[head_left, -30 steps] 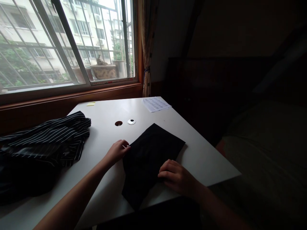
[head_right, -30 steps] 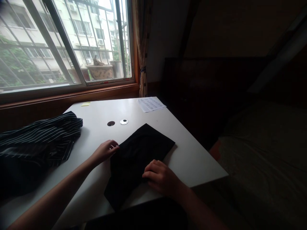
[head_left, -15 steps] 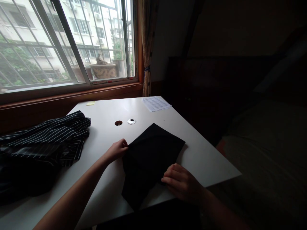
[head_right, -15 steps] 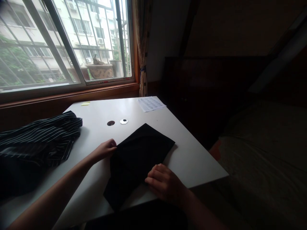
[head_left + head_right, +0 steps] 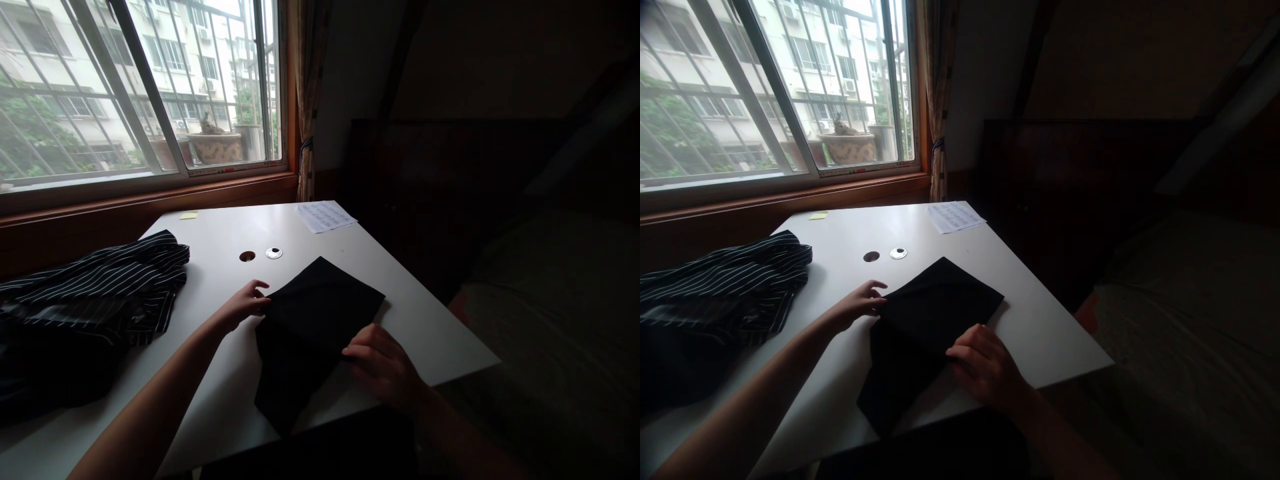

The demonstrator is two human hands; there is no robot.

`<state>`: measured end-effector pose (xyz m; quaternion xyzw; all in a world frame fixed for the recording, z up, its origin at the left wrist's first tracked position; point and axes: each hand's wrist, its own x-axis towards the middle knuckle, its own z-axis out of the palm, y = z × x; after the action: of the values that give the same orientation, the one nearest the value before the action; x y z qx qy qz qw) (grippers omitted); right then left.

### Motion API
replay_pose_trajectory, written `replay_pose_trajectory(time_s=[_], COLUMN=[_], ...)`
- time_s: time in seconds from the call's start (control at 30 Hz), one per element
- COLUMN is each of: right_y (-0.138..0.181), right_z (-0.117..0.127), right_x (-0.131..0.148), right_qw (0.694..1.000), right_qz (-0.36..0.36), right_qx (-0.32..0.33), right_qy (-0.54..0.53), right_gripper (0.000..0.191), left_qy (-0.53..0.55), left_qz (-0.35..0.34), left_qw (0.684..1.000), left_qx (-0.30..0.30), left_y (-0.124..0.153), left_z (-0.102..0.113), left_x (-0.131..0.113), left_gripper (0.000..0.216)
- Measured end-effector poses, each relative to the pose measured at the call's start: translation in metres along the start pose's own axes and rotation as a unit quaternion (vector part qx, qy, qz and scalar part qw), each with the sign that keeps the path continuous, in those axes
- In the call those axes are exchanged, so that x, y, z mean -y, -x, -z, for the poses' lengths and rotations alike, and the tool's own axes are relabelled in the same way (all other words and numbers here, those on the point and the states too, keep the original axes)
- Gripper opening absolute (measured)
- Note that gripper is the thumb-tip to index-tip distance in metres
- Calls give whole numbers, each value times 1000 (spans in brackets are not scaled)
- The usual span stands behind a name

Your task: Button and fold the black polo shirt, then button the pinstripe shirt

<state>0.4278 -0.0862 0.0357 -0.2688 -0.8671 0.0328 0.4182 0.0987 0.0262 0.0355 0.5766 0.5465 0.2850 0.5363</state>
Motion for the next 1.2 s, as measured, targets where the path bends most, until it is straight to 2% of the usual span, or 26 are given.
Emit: replay_pose_trajectory(time_s=[0.1, 0.2, 0.33, 0.43, 0.53, 0.63, 0.77, 0.9, 1.03, 1.2], right_y=[-15, -28, -32, -27, -20, -13, -7, -7, -9, -5], right_z=[7, 16, 21, 14, -2, -19, -33, -33, -29, -34], right_x=[8, 19, 37, 52, 65, 71, 71, 72, 73, 73], right_qw=[999, 999, 999, 996, 988, 982, 976, 972, 974, 970], right_qz=[-14, -7, 37, 86, 133, 161, 178, 189, 181, 179], right_qx=[-35, -54, -23, 23, 63, 94, 124, 138, 136, 163], right_qy=[4, 2, -19, -31, -38, -33, -21, -18, -22, -26], right_gripper=[26, 30, 37, 34, 22, 11, 7, 5, 6, 6], left_qy=[72, 94, 82, 37, -31, -106, -188, -237, -290, -371], left_qz=[-19, -47, -94, -108, -78, -62, -61, -78, -112, -115], left_qw=[997, 993, 990, 992, 996, 992, 980, 968, 950, 921], left_qx=[-16, -44, -63, -54, -28, -7, 0, 9, 11, 38], left_y=[9, 22, 49, 70, 86, 94, 97, 97, 100, 105], left_z=[3, 9, 19, 25, 28, 29, 29, 28, 27, 26], left_x=[-17, -38, -52, -43, -22, 2, 23, 27, 21, 15], left_gripper=[57, 57, 55, 49, 44, 41, 40, 39, 40, 48])
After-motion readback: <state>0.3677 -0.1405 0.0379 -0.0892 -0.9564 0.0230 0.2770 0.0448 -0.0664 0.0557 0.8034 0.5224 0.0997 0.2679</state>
